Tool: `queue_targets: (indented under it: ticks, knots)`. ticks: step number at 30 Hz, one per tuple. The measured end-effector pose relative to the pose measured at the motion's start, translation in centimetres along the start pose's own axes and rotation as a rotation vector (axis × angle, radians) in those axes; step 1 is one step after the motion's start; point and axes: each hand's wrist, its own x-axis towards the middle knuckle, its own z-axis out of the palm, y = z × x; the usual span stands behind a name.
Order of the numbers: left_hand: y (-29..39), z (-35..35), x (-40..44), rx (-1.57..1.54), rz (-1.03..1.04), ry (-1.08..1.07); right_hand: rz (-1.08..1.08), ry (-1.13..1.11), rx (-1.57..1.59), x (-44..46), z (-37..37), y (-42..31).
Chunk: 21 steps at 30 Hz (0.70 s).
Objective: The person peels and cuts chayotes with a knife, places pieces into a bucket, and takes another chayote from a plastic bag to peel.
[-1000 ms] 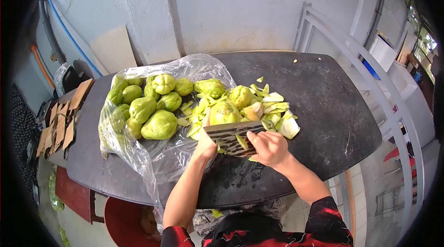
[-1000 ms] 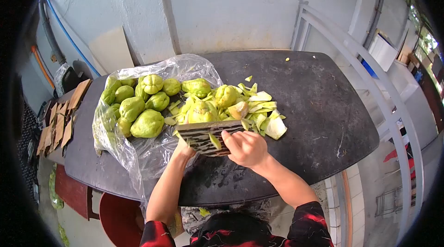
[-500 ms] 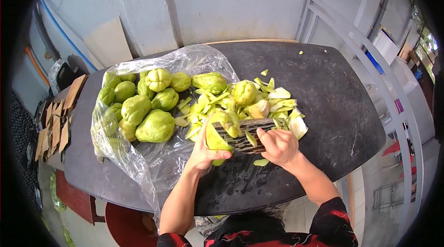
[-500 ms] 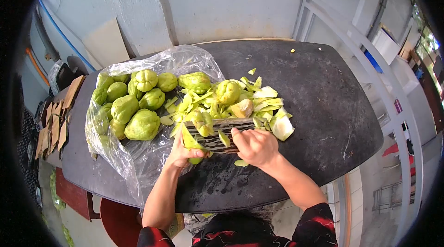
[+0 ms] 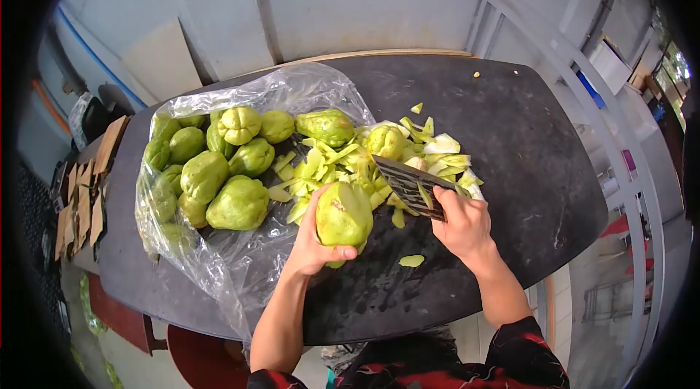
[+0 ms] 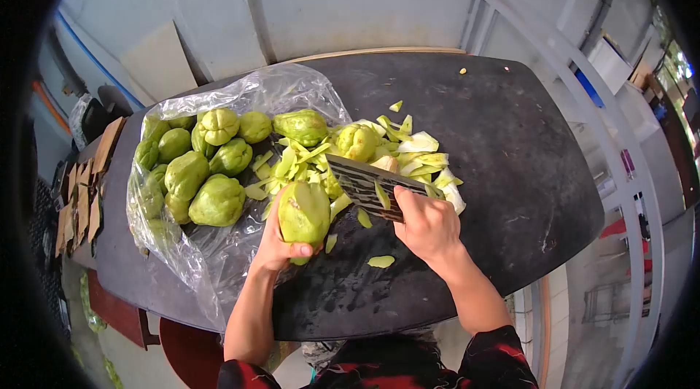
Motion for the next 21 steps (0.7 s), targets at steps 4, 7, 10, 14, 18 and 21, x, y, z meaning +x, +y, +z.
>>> queue_targets:
  ticks: [4, 7, 10, 14, 18, 21]
  knots:
    - [0.9, 0.7, -0.2, -0.135, 0.131, 0.038, 0.074, -0.021, 0.009, -0.3, 0.6, 0.1]
    - [1.4, 1.4, -0.5, -0.299, 0.315, 0.066, 0.086, 0.020, 0.061, -0.4, 0.0, -0.6]
    - [-1.2, -0.6, -0.8, -0.502, -0.046, -0.247, 0.021, 0.045, 0.082, -0.8, -0.1, -1.9]
    - [-1.5, -0.6, -1.2, -0.471, -0.012, -0.226, -0.179, 0.073, 0.104, -0.7, -0.4, -3.8]
    - [-1.3, -0.4, -1.3, -0.353, 0.091, -0.103, -0.329, 0.051, 0.122, -0.7, -0.3, -4.9]
    - [-1.5, 0.6, -0.6, -0.119, 0.149, 0.104, -0.381, 0.054, 0.080, 0.0, -1.0, -6.5]
